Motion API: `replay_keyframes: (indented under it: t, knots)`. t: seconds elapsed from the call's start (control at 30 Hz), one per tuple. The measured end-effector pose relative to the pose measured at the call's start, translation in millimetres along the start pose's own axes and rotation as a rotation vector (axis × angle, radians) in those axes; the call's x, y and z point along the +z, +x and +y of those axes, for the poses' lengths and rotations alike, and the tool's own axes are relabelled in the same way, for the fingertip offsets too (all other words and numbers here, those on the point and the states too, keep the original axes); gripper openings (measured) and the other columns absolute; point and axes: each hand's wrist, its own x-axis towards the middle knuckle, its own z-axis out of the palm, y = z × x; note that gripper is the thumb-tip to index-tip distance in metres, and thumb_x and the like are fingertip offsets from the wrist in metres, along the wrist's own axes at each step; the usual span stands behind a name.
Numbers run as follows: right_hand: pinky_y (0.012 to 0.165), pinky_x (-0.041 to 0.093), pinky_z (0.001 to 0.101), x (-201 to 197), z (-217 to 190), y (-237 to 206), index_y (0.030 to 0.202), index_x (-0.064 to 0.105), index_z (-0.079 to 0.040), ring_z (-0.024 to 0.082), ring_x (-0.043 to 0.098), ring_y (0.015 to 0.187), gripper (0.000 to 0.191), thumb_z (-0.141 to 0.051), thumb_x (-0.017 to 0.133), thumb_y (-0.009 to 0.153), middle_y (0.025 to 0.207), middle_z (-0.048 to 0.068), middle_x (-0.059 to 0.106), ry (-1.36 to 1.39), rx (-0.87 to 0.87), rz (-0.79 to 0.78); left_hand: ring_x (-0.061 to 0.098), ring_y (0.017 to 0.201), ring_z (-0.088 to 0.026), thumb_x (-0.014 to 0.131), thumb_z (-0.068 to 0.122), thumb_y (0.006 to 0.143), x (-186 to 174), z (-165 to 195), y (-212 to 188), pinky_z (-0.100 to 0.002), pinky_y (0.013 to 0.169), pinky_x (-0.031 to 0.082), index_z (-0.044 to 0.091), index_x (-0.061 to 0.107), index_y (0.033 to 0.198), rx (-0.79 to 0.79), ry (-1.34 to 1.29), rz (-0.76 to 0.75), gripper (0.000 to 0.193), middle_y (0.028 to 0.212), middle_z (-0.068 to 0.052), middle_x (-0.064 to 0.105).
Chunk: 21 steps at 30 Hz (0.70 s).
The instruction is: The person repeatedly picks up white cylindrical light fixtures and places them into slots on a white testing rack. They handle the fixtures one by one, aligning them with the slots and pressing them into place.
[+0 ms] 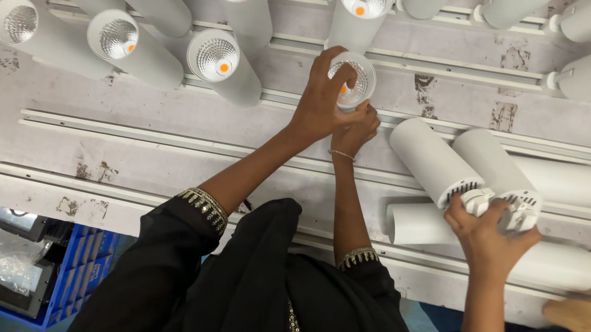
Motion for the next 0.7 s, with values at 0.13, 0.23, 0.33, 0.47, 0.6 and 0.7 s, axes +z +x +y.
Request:
replay_keyframes:
  t: [0.13,0.23,0.33,0.47,0.6,0.7]
  knots:
    - [0.106,0.039,0.0498,2.0,5.7,-1.3,0.133,0.059,-0.004,0.037,0.052,0.122,0.050,-0.027,0.074,0.092,0.128,0.013,0.059,0.001,-0.023,-0.013,0.047,0.130,-0.042,0.087,0.023,0.075,-1.2,0.1,1.0,-0.047,0.096,0.054,0.009,0.054,0.106,-0.031,-0.020,-0.020,0.047,0.144,-0.021,0.041]
    - [0.107,0.037,0.0507,-21.0,20.1,0.1,0.126,0.059,-0.006,0.039,0.050,0.124,0.060,-0.030,0.084,0.078,0.129,0.017,0.056,-0.068,-0.134,-0.207,0.047,0.134,-0.041,0.089,0.025,0.078,-5.9,0.0,1.9,-0.048,0.102,0.051,0.010,0.052,0.119,-0.015,-0.036,-0.018,0.057,0.145,-0.019,0.041]
    - [0.111,0.030,0.0509,-80.4,40.5,11.5,0.127,0.058,-0.013,0.037,0.045,0.135,0.072,-0.038,0.092,0.068,0.141,0.018,0.053,-0.439,-0.293,-0.208,0.046,0.136,-0.038,0.092,0.029,0.081,-13.5,-0.4,1.0,-0.048,0.112,0.046,0.008,0.042,0.137,0.001,-0.112,-0.002,0.078,0.144,-0.018,0.041]
    - [0.111,0.031,0.0556,-155.2,73.7,47.2,0.153,0.036,-0.016,0.042,0.044,0.134,0.115,-0.053,0.094,0.060,0.146,0.022,0.047,-0.846,-0.104,-0.551,0.039,0.141,-0.037,0.092,0.030,0.082,-17.3,5.8,-8.8,-0.048,0.118,0.040,0.005,0.030,0.148,0.023,-0.138,0.056,0.094,0.147,-0.018,0.037]
    - [0.100,0.049,0.0554,-167.3,82.4,59.4,0.161,0.023,-0.025,0.044,0.052,0.131,0.127,-0.053,0.093,0.058,0.148,0.022,0.048,-0.881,0.073,-0.832,0.035,0.144,-0.038,0.082,0.016,0.089,-11.5,19.4,-31.1,-0.050,0.121,0.032,0.004,0.034,0.147,0.053,-0.103,0.241,0.077,0.150,-0.020,0.037]
    - [0.101,0.053,0.0522,-170.8,80.5,58.9,0.162,0.029,-0.028,0.039,0.063,0.124,0.119,-0.047,0.090,0.061,0.139,0.018,0.061,-0.753,0.060,-0.940,0.036,0.144,-0.037,0.075,0.007,0.092,-4.2,25.6,-64.5,-0.049,0.121,0.033,0.003,0.040,0.143,-0.009,-0.058,0.300,0.061,0.149,-0.020,0.040]
